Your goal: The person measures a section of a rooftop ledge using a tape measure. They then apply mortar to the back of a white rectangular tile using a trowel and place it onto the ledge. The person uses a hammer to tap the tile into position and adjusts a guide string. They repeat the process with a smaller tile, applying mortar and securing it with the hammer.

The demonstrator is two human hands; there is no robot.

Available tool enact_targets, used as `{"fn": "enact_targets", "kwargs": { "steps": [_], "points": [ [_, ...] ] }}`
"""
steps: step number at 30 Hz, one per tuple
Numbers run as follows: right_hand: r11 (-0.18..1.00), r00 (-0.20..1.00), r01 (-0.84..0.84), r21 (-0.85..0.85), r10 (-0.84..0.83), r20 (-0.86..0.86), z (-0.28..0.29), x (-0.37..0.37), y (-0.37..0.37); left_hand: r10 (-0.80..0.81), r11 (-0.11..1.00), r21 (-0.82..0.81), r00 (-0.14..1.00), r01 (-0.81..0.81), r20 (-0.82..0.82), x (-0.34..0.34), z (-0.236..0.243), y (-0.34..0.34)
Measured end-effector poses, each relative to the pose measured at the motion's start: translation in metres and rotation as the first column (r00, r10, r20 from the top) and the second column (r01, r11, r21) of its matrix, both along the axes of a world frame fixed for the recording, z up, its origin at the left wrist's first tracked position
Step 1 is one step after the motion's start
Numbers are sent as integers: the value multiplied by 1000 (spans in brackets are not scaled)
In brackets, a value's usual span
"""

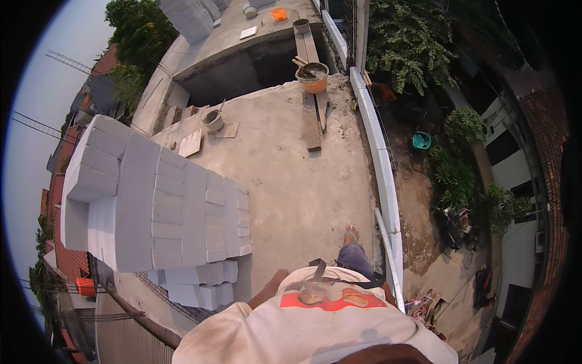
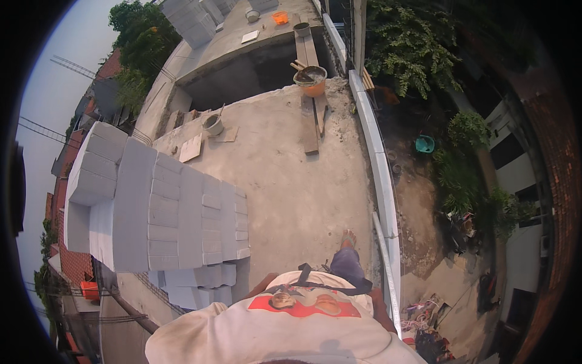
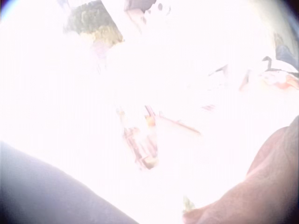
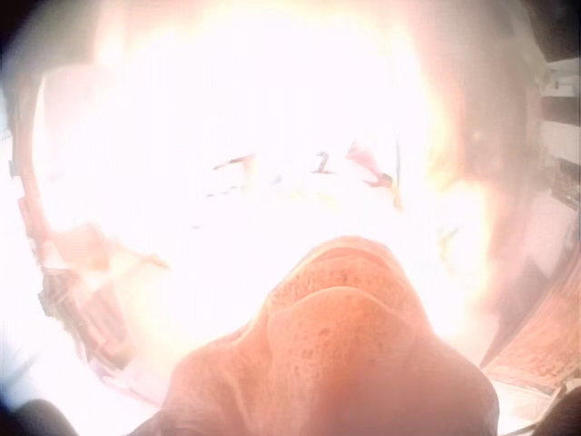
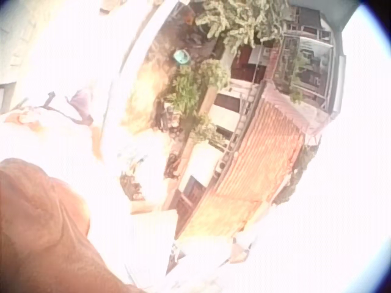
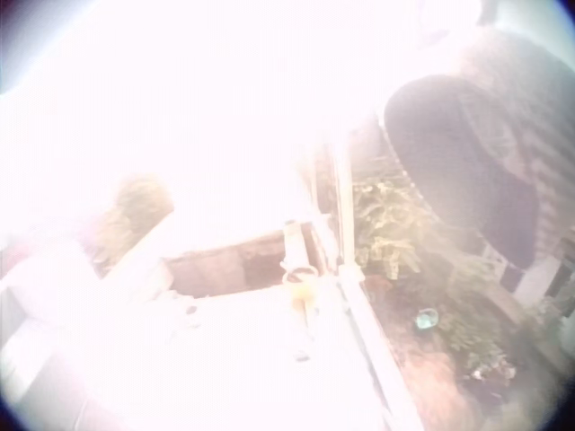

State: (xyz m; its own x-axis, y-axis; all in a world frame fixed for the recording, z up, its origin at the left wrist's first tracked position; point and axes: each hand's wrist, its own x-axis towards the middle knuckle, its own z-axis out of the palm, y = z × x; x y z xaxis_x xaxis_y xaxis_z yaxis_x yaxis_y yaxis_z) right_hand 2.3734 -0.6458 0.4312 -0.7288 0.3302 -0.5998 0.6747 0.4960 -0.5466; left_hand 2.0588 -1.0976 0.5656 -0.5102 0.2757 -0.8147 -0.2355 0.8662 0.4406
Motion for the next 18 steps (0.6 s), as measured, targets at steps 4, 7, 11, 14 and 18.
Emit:
{"fn": "enact_targets", "kwargs": {
  "steps": [4, 7, 11, 14, 18],
  "points": [
    [959, 988, 101, -265, -65, 143, -11, -90, 68, 392, 915, 119, 920, -386, -28, -74, 61, 63],
    [915, 951, 250, -316, -171, 258, 80, -212, 120, 425, 903, 139, 890, -406, -163, -140, 102, 106],
    [954, 974, 187, -234, -148, 173, 114, -346, 190, 509, 860, 175, 833, -480, -216, -185, 69, 101],
    [975, 991, 119, -189, -106, 77, 129, -428, 223, 581, 814, 104, 806, -572, -116, -202, 29, 81],
    [998, 998, -57, 18, 57, -3, 163, -524, 228, 547, 827, -4, 803, -562, 238, -241, -33, 45]
  ]
}}
